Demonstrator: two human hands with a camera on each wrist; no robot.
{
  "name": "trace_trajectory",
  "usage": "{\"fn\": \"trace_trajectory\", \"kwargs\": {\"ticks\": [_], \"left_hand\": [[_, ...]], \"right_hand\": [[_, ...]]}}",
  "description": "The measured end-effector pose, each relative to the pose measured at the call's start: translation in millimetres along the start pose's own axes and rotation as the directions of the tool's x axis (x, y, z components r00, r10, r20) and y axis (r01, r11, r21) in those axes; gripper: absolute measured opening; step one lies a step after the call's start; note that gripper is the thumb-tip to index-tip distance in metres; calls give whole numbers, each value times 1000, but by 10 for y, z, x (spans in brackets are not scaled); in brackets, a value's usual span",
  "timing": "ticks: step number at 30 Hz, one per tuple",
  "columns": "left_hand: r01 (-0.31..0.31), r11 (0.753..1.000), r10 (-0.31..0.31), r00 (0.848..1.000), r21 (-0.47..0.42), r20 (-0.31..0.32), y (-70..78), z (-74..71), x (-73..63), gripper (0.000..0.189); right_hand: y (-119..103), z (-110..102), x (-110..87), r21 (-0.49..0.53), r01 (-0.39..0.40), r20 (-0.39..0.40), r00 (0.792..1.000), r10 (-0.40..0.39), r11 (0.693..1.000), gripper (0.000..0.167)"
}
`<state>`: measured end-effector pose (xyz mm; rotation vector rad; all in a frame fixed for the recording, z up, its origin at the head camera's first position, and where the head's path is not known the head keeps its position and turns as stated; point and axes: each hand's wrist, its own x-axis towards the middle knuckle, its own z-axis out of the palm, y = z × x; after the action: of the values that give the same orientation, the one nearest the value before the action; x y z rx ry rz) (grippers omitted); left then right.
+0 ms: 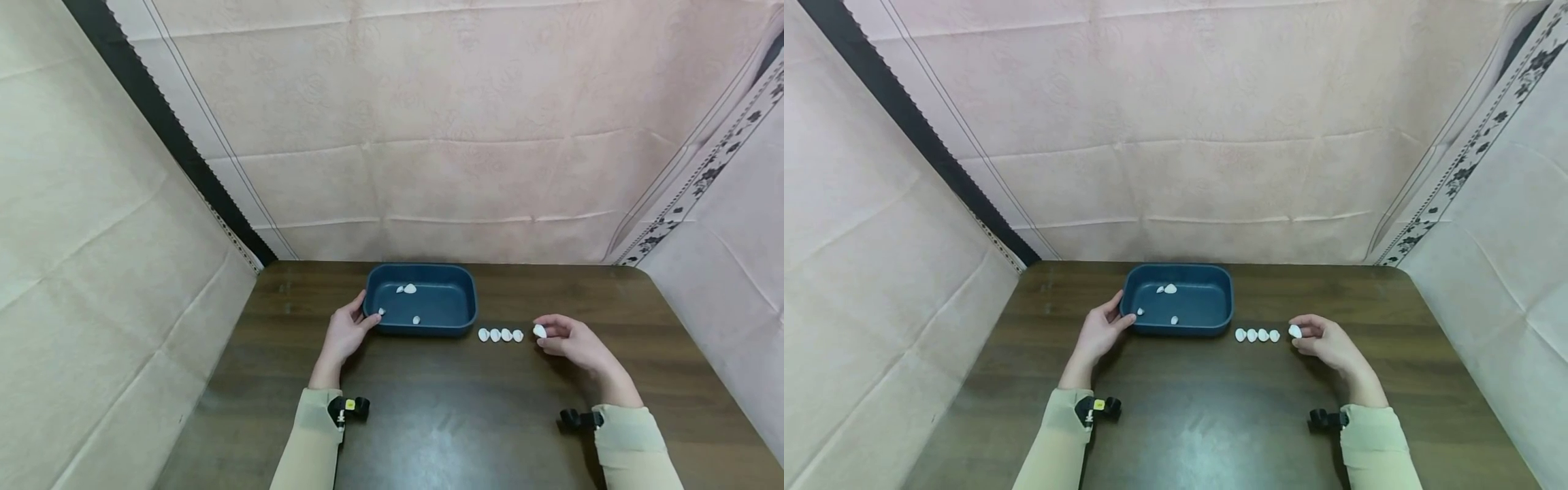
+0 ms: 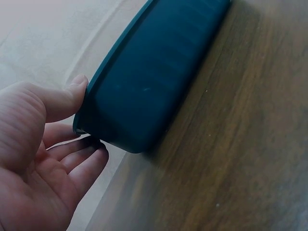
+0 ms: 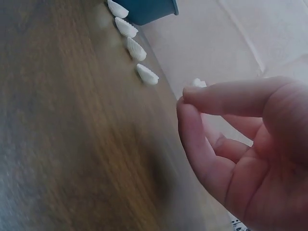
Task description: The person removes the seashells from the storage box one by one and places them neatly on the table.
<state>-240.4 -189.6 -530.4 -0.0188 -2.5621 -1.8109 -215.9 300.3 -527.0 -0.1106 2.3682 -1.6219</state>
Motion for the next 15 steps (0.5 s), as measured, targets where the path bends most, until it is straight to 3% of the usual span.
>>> {"fn": "trace_trajectory", "kwargs": {"ticks": [15], "left_hand": [[5,1000,-5,1000,-4,2,18,-5,-6,70]], "right_hand": [[94,-63,-3,207,-48,44,998,39,977,56]]}}
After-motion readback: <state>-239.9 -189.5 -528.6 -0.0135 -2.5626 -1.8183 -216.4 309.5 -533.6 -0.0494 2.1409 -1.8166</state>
